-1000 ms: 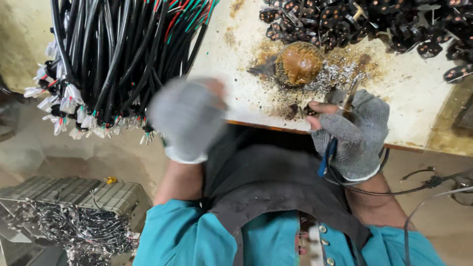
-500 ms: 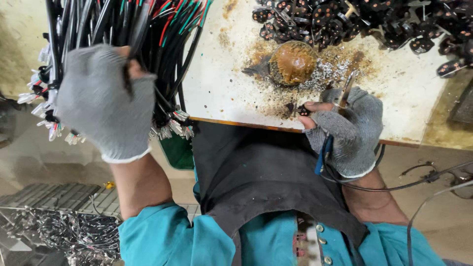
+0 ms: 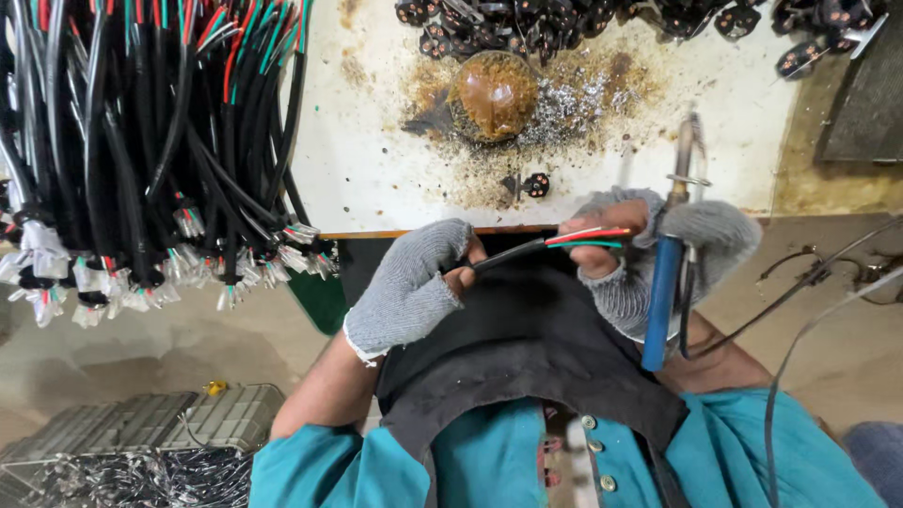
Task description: The person solders red and green wire ends onto electrical plug connectors at a workbench. They hold a connector in one hand and a soldering iron in the other, dip wire ends into a flux container, twist wires together, apply solder, and place finished connectors onto a growing pile on the table.
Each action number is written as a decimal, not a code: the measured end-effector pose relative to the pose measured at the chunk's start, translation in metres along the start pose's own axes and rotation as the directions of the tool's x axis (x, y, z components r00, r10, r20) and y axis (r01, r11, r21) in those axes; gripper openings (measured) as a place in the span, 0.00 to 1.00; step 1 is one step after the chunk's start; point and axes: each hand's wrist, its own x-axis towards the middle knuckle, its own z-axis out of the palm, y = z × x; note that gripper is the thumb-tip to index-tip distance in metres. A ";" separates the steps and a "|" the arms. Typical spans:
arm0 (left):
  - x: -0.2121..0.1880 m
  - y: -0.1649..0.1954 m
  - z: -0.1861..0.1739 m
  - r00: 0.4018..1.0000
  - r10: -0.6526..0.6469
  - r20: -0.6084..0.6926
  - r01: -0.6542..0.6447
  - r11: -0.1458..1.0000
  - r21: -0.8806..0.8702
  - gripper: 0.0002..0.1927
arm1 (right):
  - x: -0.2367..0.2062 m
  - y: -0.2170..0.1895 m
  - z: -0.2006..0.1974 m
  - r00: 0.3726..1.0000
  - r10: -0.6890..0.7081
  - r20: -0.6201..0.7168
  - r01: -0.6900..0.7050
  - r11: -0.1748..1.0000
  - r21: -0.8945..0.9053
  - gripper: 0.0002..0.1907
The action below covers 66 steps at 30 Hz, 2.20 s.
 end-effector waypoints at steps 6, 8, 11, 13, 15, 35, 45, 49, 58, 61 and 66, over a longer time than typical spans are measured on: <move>0.001 0.009 -0.016 0.965 0.106 0.239 -0.143 0.980 0.141 0.19 | 0.002 0.009 0.003 0.981 0.019 0.193 -0.060 0.976 0.207 0.11; 0.005 0.023 -0.013 0.957 0.184 0.224 -0.220 0.965 0.144 0.22 | 0.005 0.006 0.005 0.963 -0.012 0.268 -0.047 0.976 0.213 0.11; 0.009 0.038 0.006 0.990 0.134 0.044 -0.130 0.987 -0.097 0.20 | 0.007 0.000 0.007 0.947 0.027 0.321 -0.096 0.974 0.204 0.11; 0.016 0.037 0.020 0.982 0.184 -0.033 -0.187 0.976 -0.110 0.15 | 0.007 -0.001 0.008 0.922 0.145 0.358 -0.264 0.914 0.309 0.11; 0.021 0.032 0.025 0.989 0.143 -0.046 -0.149 0.972 -0.183 0.11 | 0.006 0.000 0.007 0.973 0.004 0.232 -0.029 0.994 0.104 0.13; 0.031 0.025 0.017 0.899 0.429 -0.088 -0.434 0.900 -0.038 0.12 | 0.004 0.006 0.013 0.987 -0.152 0.057 0.157 0.982 -0.102 0.12; 0.028 0.033 0.027 0.861 0.454 -0.230 -0.373 0.870 0.322 0.15 | 0.005 0.007 0.013 0.982 -0.162 0.095 0.174 0.974 -0.145 0.10; 0.029 0.038 0.035 0.960 0.131 -0.249 -0.187 0.958 -0.219 0.17 | 0.006 0.000 0.009 0.999 -0.005 0.038 0.004 1.000 0.025 0.12; 0.028 0.033 0.029 0.950 0.208 -0.232 -0.212 0.977 0.005 0.08 | 0.017 -0.003 0.010 0.992 -0.021 0.121 0.020 1.000 0.012 0.08; 0.029 0.034 0.025 0.918 0.317 -0.238 -0.286 0.945 0.155 0.09 | 0.019 -0.003 0.011 0.976 -0.213 0.045 0.206 0.971 0.123 0.25; 0.033 0.034 0.022 0.926 0.290 -0.241 -0.261 0.954 0.147 0.08 | 0.018 -0.001 0.012 0.981 -0.183 0.061 0.182 0.983 0.012 0.31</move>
